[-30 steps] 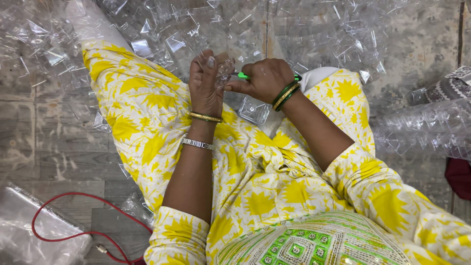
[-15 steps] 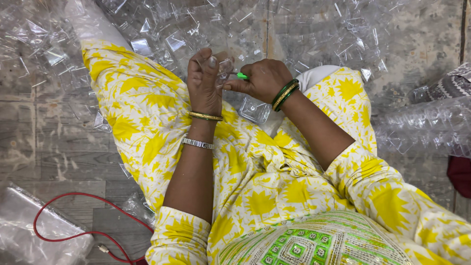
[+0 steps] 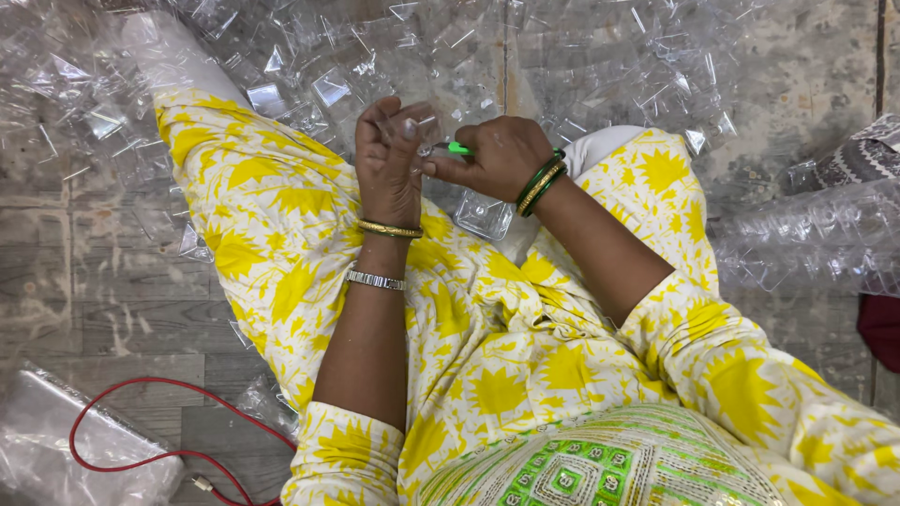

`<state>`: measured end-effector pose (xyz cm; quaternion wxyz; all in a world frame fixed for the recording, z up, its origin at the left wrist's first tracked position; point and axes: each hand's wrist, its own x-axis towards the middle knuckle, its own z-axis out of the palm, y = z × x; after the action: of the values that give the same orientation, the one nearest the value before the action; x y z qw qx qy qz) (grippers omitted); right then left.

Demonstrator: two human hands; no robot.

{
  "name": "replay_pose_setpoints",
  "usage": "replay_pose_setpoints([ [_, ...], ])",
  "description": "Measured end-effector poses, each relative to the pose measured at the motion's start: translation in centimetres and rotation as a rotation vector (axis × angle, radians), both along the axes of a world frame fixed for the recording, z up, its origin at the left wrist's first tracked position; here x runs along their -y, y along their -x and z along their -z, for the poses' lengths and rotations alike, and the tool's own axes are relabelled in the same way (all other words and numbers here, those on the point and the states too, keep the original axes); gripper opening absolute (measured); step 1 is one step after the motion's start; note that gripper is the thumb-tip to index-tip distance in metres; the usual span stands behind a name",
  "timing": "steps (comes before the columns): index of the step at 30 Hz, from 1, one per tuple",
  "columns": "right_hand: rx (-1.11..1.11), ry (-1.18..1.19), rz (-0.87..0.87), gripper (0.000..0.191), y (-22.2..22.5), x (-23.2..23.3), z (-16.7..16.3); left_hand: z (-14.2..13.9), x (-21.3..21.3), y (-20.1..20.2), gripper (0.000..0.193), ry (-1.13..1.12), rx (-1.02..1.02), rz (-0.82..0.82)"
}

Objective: The person sits on the floor and cuts small squares from clear plastic sheets using a small green utility knife, working over their lap. They hold each plastic piece in one hand, trim it with the blade, and set finished pieces aside among the plastic scraps on the floor.

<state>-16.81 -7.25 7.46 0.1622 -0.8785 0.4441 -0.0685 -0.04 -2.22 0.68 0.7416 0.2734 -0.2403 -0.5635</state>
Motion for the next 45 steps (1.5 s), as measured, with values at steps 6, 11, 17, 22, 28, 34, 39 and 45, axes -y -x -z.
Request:
replay_pose_setpoints([
  [6, -0.017, 0.048, -0.027, 0.074, 0.02, 0.17, 0.01, -0.04, 0.10, -0.18, 0.050, 0.029, 0.020, 0.003],
  [11, 0.049, 0.108, -0.049, 0.074, 0.27, 0.03, 0.04, -0.53, -0.10, -0.27, 0.052, 0.040, 0.016, 0.038],
  [17, 0.004, 0.084, -0.086, 0.070, 0.26, 0.40, 0.45, -0.67, -0.13, -0.19, 0.050, 0.014, 0.048, 0.026],
  [22, -0.001, 0.079, -0.082, 0.067, 0.37, 0.28, 0.90, -0.57, -0.18, -0.18, 0.052, 0.026, 0.080, -0.001],
  [28, 0.131, 0.160, -0.079, 0.069, 0.38, 0.17, 0.87, -0.52, -0.10, -0.38, 0.052, 0.024, -0.029, 0.028],
  [34, 0.123, 0.159, -0.086, 0.071, 0.36, 0.15, 0.65, -0.42, -0.18, -0.22, 0.053, 0.028, -0.035, 0.051],
  [39, -0.004, 0.097, -0.077, 0.070, 0.41, 0.24, 0.48, -0.45, -0.26, -0.30, 0.055, 0.038, 0.048, 0.014],
  [45, 0.107, 0.096, -0.034, 0.077, 0.41, 0.24, 0.39, -0.24, -0.27, -0.24, 0.052, 0.028, -0.027, 0.036],
])
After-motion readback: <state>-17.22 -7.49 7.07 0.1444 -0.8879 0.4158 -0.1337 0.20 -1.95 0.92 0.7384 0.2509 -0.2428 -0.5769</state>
